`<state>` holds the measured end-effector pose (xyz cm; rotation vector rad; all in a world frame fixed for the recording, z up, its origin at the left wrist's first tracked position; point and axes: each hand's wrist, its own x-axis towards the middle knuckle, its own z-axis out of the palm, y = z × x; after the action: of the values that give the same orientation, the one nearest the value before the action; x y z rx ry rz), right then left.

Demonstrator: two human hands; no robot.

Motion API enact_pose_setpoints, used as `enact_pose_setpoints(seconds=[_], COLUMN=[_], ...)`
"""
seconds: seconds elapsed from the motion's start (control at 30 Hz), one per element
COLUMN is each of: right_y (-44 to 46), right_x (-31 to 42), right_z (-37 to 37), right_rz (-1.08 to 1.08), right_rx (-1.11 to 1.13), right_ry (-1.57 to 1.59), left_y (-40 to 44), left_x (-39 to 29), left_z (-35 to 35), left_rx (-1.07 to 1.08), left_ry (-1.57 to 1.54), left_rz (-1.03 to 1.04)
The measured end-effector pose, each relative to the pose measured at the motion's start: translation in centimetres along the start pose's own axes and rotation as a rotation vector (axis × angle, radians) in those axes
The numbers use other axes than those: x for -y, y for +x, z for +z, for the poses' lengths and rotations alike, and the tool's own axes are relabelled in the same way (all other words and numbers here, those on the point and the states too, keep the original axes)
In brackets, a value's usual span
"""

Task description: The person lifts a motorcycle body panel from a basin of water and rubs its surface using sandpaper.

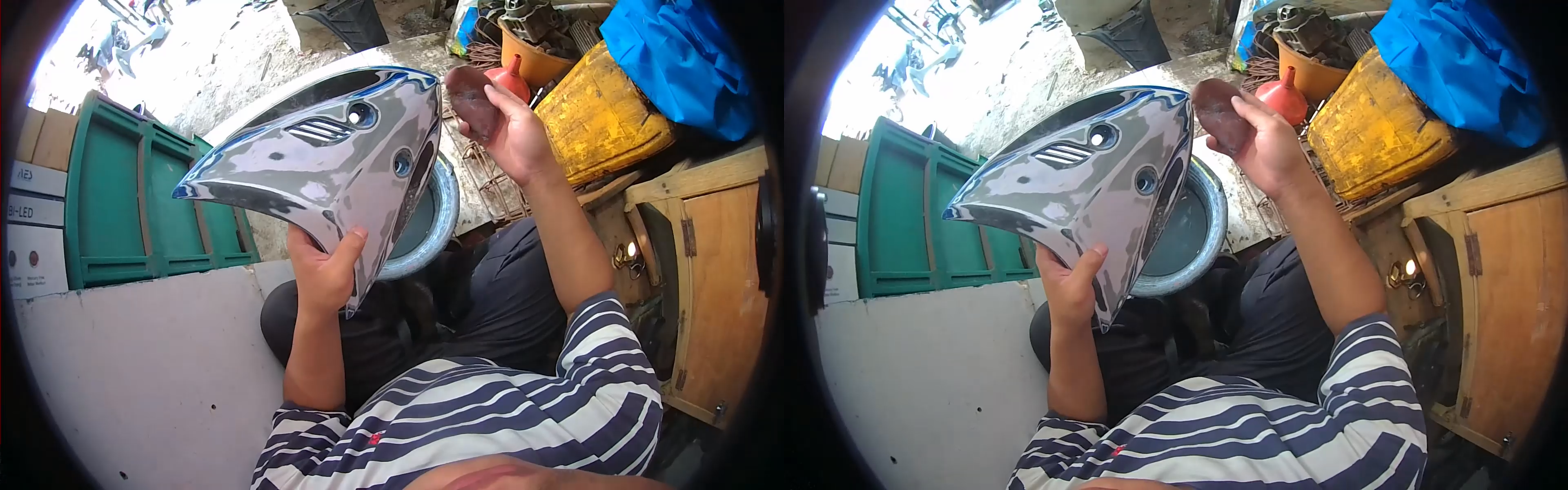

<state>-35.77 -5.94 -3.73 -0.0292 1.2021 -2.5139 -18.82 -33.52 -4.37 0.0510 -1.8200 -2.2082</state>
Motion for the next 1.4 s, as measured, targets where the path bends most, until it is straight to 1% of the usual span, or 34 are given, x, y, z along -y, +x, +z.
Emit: enact_pose_setpoints(seconds=[0.1,0.2,0.23,0.27,0.3,0.43,0.53,0.57,0.67,0.7,0.8,0.87,0.93,1.0,1.03,1.1,1.13,1.2,1.23,1.27,1.3,1.33,1.37,1.4], right_y=[-0.4,-0.5,-1.0,-1.1,-1.3,-2.7,-0.7,-0.1,-2.1,-3.4,-3.4,-1.0,-1.6,-4.2,-5.5,-3.8,-2.5,-1.2,-1.4,-2.4,-3.7,-5.0,-4.7,-4.5], right_x=[-0.6,-2.2,-2.6,-3.4,-4.1,-4.9,-3.6,-3.0,-4.4,-5.4,-4.6,-3.3,-3.5,-5.3,-5.2,-4.3,-3.7,-2.8,-3.3,-3.8,-4.4,-5.0,-4.7,-4.6], right_z=[1.0,2.5,3.2,3.4,3.8,5.1,3.7,3.1,5.5,6.4,6.0,3.9,4.9,7.2,7.8,6.2,5.3,3.9,4.3,4.7,6.2,7.0,7.1,6.9], right_rz=[-0.072,-0.619,-0.708,-0.939,-0.965,-1.021,-1.108,-1.094,-1.265,-1.231,-1.167,-1.110,-1.198,-1.198,-1.115,-1.148,-1.166,-1.017,-1.081,-1.147,-1.180,-1.112,-1.126,-1.131], right_rx=[-0.055,-0.006,0.019,0.110,0.145,0.247,0.093,0.046,0.191,0.303,0.264,0.001,0.032,0.268,0.367,0.224,0.159,-0.097,-0.062,-0.030,0.105,0.221,0.258,0.292], right_ry=[-0.153,-0.944,-1.123,-1.311,-1.346,-1.420,-1.433,-1.431,-1.475,-1.436,-1.495,-1.496,-1.492,-1.404,-1.459,-1.480,-1.481,-1.394,-1.422,-1.452,-1.427,-1.394,-1.428,-1.460], left_y=[-0.2,-0.5,-0.6,-0.8,-1.0,-0.7,-0.8,-1.0,-1.0,-0.9,-0.7,-1.0,-1.2,-1.1,-0.9,-1.1,-1.3,-1.7,-1.6,-1.5,-1.5,-1.4,-1.1,-1.0], left_x=[0.1,0.1,0.4,0.6,0.7,1.1,0.7,0.7,0.8,0.8,0.5,0.6,0.6,0.7,0.8,0.5,0.4,0.1,0.3,0.2,0.0,0.0,0.7,0.6], left_z=[-0.1,0.2,0.4,0.5,0.8,0.9,0.7,0.8,1.0,1.0,1.0,0.6,0.7,1.1,1.4,1.6,1.5,1.4,1.4,1.5,1.6,1.8,0.8,0.9], left_rx=[0.015,0.029,0.035,0.043,0.038,0.063,0.062,0.062,0.075,0.083,0.056,0.080,0.090,0.096,0.088,0.066,0.092,0.128,0.114,0.103,0.094,0.088,0.169,0.137], left_ry=[-0.015,-0.022,-0.014,-0.006,0.040,0.015,-0.036,-0.038,-0.025,-0.015,-0.058,0.022,0.064,0.070,0.050,0.023,0.099,0.249,0.348,0.346,0.340,0.331,0.308,0.242], left_rz=[-0.006,-0.007,-0.007,-0.007,-0.038,-0.026,-0.023,-0.016,0.001,0.006,-0.042,-0.001,0.029,0.046,0.032,-0.007,0.014,0.071,0.139,0.145,0.150,0.148,0.118,0.100])
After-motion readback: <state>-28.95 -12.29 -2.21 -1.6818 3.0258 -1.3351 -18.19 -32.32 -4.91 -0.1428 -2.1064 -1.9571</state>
